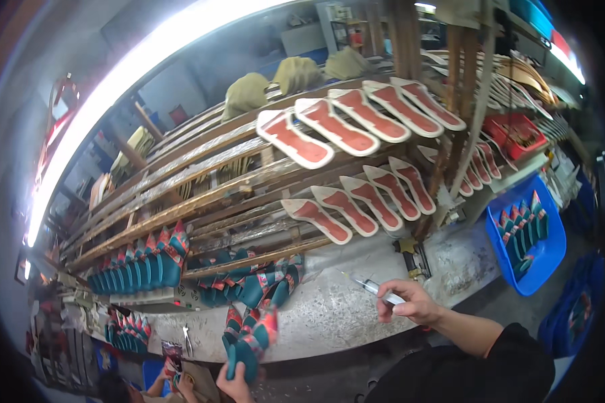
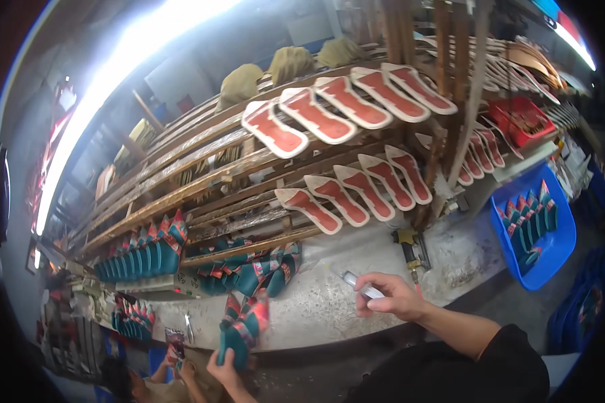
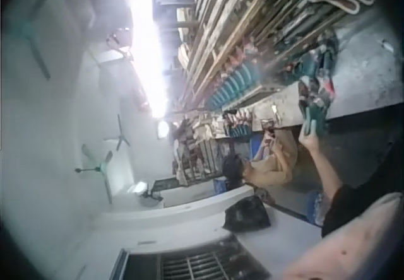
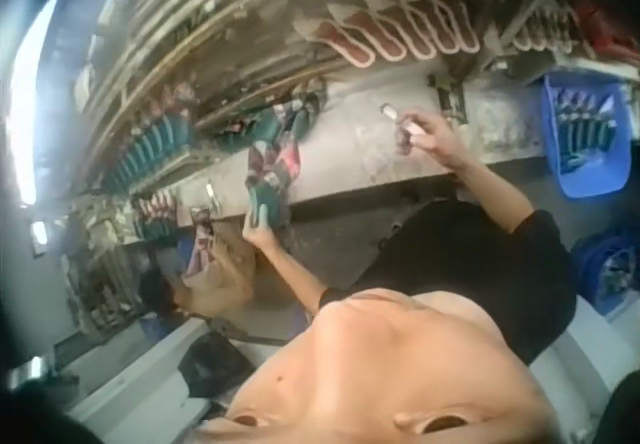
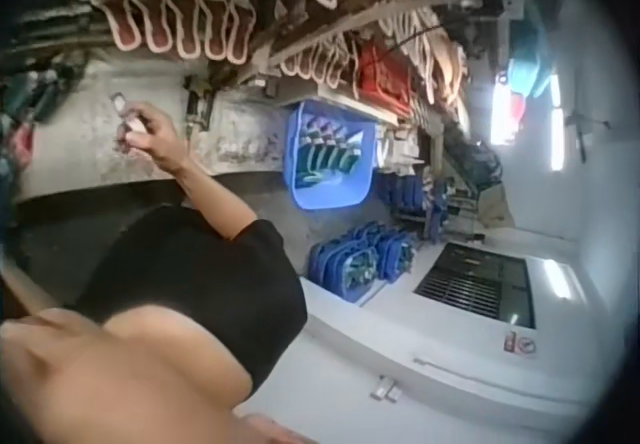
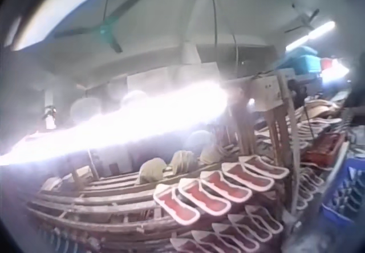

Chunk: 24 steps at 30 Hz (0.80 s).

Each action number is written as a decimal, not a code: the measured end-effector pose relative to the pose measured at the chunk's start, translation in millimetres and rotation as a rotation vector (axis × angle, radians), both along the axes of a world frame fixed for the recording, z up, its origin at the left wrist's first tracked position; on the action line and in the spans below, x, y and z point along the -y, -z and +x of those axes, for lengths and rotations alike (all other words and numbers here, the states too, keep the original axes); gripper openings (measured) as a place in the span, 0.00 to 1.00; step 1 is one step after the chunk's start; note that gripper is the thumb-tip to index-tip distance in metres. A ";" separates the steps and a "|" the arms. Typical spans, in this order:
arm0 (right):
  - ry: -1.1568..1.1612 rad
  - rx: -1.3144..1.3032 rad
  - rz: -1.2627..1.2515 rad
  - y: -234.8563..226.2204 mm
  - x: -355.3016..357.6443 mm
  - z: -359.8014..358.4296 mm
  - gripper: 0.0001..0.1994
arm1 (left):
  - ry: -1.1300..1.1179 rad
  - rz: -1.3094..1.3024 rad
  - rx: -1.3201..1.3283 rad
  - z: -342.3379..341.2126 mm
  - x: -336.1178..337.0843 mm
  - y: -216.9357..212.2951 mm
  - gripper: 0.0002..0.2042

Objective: The person applies liquid along the edges of shoes using a syringe and places the shoes into a plastic bin.

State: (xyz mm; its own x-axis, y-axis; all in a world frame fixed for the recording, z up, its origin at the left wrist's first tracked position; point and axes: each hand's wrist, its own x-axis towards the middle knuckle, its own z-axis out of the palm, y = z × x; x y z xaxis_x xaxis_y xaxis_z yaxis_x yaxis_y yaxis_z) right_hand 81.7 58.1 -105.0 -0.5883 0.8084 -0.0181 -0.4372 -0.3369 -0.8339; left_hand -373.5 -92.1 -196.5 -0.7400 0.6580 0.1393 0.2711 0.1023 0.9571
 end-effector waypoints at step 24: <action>0.576 -0.437 0.458 -50.8 51.5 367.7 0.27 | 0.678 0.079 0.517 521.1 -8.3 -1.5 0.28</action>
State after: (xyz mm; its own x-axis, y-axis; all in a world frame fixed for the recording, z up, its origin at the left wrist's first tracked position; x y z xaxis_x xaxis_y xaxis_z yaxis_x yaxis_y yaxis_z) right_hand 449.4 6.6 -54.2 0.0388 0.8555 0.5163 -0.7507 0.3659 -0.5500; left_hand 147.6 -83.9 -195.0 -0.1728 0.9840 -0.0433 -0.2233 0.0037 0.9747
